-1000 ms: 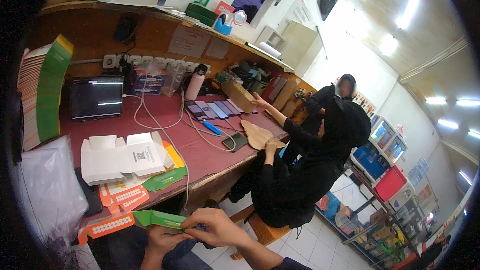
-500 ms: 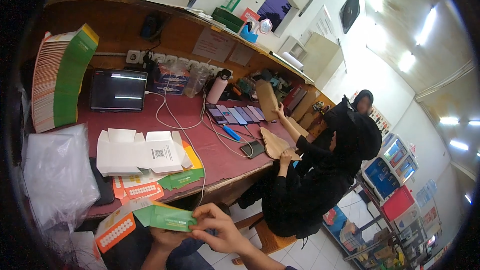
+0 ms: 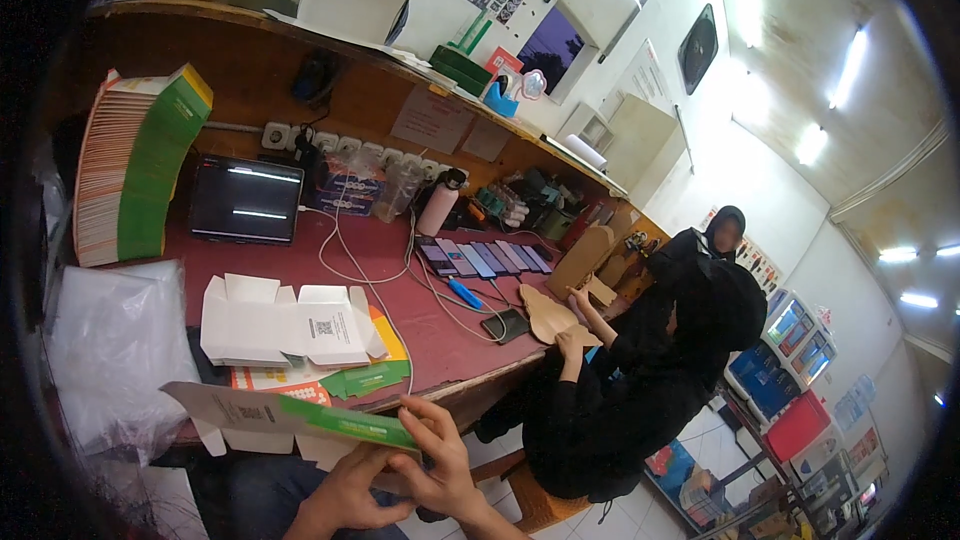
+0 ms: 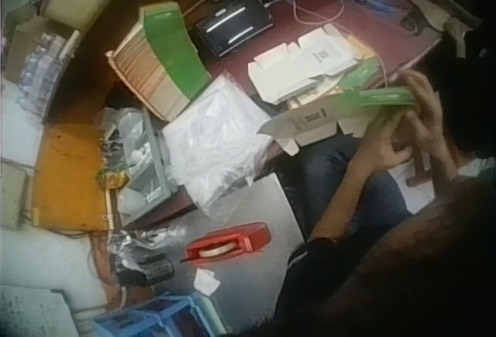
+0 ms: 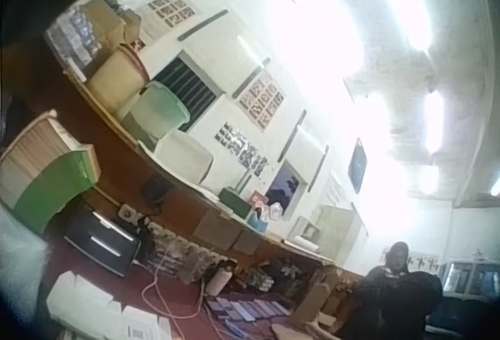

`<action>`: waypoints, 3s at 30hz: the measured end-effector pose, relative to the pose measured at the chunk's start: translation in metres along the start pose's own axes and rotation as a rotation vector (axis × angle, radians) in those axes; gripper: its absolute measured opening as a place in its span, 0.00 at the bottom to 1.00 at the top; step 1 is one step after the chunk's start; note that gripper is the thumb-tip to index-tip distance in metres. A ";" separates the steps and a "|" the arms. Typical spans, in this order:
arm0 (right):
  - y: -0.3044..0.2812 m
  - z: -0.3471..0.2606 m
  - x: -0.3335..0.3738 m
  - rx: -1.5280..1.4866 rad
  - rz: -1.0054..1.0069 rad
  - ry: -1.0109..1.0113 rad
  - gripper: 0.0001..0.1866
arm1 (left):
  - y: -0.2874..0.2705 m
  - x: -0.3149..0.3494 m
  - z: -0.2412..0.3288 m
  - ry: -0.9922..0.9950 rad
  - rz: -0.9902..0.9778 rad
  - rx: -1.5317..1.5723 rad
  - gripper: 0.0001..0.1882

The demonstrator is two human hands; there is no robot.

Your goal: Assembling and stacking paper food boxes at a workstation.

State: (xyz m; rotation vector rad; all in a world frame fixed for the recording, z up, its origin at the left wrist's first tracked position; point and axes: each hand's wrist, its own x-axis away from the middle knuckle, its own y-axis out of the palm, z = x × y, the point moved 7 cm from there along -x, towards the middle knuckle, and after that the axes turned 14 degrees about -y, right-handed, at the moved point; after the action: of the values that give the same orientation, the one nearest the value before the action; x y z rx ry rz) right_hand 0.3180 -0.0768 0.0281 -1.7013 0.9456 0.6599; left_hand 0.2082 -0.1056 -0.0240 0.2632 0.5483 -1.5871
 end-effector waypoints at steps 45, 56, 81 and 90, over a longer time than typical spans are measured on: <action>0.040 -0.026 -0.058 0.070 0.109 -0.376 0.13 | -0.084 0.033 0.013 0.243 0.815 -0.041 0.08; 0.039 -0.024 -0.061 0.075 0.104 -0.343 0.13 | -0.086 0.033 0.015 0.287 0.759 0.117 0.09; 0.061 -0.004 -0.053 -0.075 -0.085 -0.307 0.23 | -0.076 0.027 -0.005 0.165 0.458 0.443 0.24; 0.029 0.042 -0.042 -0.477 0.464 0.181 0.37 | -0.063 -0.023 0.041 0.066 0.333 -0.260 0.41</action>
State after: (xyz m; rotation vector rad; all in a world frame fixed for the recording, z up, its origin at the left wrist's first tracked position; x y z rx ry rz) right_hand 0.2718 -0.0298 0.0340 -1.9944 1.4176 1.1195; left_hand 0.1547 -0.1053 0.0340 0.1982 0.7154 -1.1747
